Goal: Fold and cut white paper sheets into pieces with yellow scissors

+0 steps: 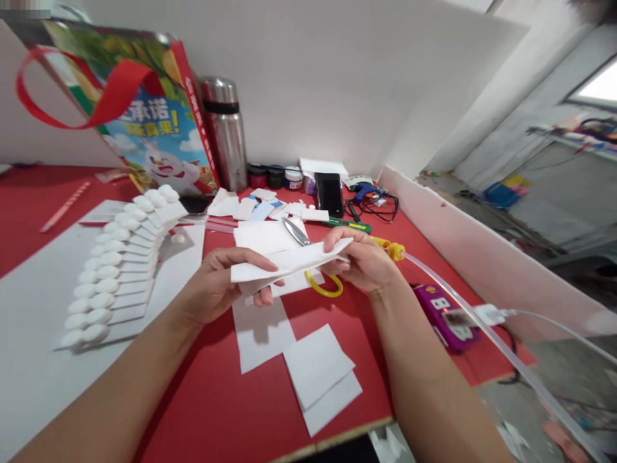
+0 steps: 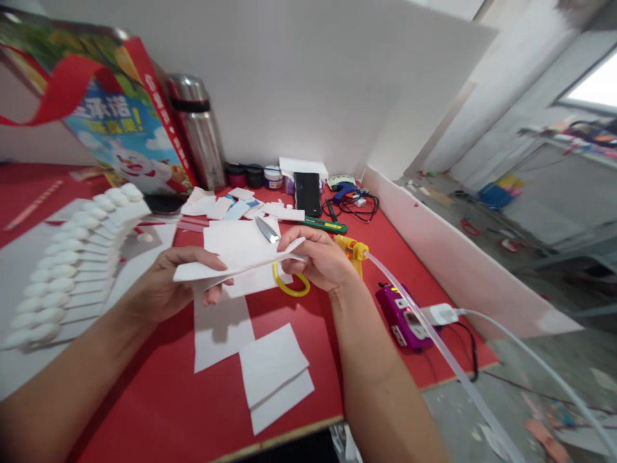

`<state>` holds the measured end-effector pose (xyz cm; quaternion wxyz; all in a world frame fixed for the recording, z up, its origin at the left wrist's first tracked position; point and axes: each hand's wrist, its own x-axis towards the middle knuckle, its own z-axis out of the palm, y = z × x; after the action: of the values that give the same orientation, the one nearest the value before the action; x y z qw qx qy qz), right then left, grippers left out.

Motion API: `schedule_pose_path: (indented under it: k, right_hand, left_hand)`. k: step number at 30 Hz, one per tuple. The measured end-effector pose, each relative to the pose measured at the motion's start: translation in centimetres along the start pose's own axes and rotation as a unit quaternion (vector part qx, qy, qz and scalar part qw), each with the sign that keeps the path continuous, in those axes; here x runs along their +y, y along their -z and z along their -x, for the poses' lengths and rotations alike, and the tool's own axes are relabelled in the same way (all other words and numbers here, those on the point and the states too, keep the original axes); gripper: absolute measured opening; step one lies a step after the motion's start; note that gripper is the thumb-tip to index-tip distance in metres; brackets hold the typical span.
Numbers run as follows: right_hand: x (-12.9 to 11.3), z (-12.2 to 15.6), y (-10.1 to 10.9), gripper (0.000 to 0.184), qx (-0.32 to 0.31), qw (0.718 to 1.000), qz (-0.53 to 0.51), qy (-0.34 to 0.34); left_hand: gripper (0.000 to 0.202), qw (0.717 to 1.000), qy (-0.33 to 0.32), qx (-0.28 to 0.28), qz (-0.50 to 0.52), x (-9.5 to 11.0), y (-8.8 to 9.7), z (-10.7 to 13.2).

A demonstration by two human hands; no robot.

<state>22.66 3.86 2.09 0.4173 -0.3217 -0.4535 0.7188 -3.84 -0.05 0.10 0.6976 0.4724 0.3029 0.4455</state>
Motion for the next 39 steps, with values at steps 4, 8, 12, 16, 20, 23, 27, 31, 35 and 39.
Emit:
schedule_pose_path:
  k: [4, 8, 12, 16, 20, 23, 27, 31, 35, 39]
  right_hand:
    - [0.2, -0.2, 0.2, 0.007, -0.007, 1.0, -0.03, 0.004]
    - [0.3, -0.3, 0.3, 0.009, -0.002, 1.0, -0.021, 0.003]
    - [0.1, -0.2, 0.2, 0.011, -0.008, 1.0, -0.002, 0.012]
    - [0.1, -0.1, 0.0, 0.013, -0.019, 1.0, 0.009, 0.009]
    - [0.1, 0.0, -0.2, 0.013, -0.027, 0.999, 0.018, 0.01]
    - [0.0, -0.2, -0.3, 0.01, -0.015, 1.0, 0.027, 0.003]
    - [-0.1, -0.8, -0.1, 0.006, 0.07, 0.997, -0.001, 0.039]
    - [0.0, -0.9, -0.7, 0.039, 0.088, 0.996, -0.008, -0.013]
    - [0.5, -0.7, -2.0, 0.055, 0.09, 0.994, 0.056, -0.026]
    - [0.9, -0.8, -2.1, 0.047, 0.131, 0.984, 0.115, 0.045]
  left_hand:
    - [0.01, 0.999, 0.012, -0.027, -0.027, 0.1, -0.1, 0.0]
    - [0.028, 0.994, 0.048, -0.093, -0.021, 0.5, 0.1, 0.0]
    - [0.042, 0.991, 0.076, -0.1, -0.04, 0.2, -0.1, -0.1]
    - [0.025, 0.987, 0.107, -0.049, -0.11, -0.5, -0.7, -0.1]
    - [0.015, 0.983, 0.1, -0.112, -0.106, -0.5, -1.0, 0.2]
    - [0.036, 0.972, 0.127, -0.16, -0.114, -0.2, -0.9, 0.3]
    - [0.049, 0.977, 0.121, -0.128, -0.119, -0.2, -0.8, 0.4]
    - [0.057, 0.983, 0.083, -0.072, -0.148, -0.4, -1.0, 0.2]
    - [0.061, 0.977, 0.089, -0.067, -0.184, -0.5, -1.3, -0.1]
    - [0.072, 0.979, 0.095, -0.083, -0.158, -0.5, -1.6, -0.2]
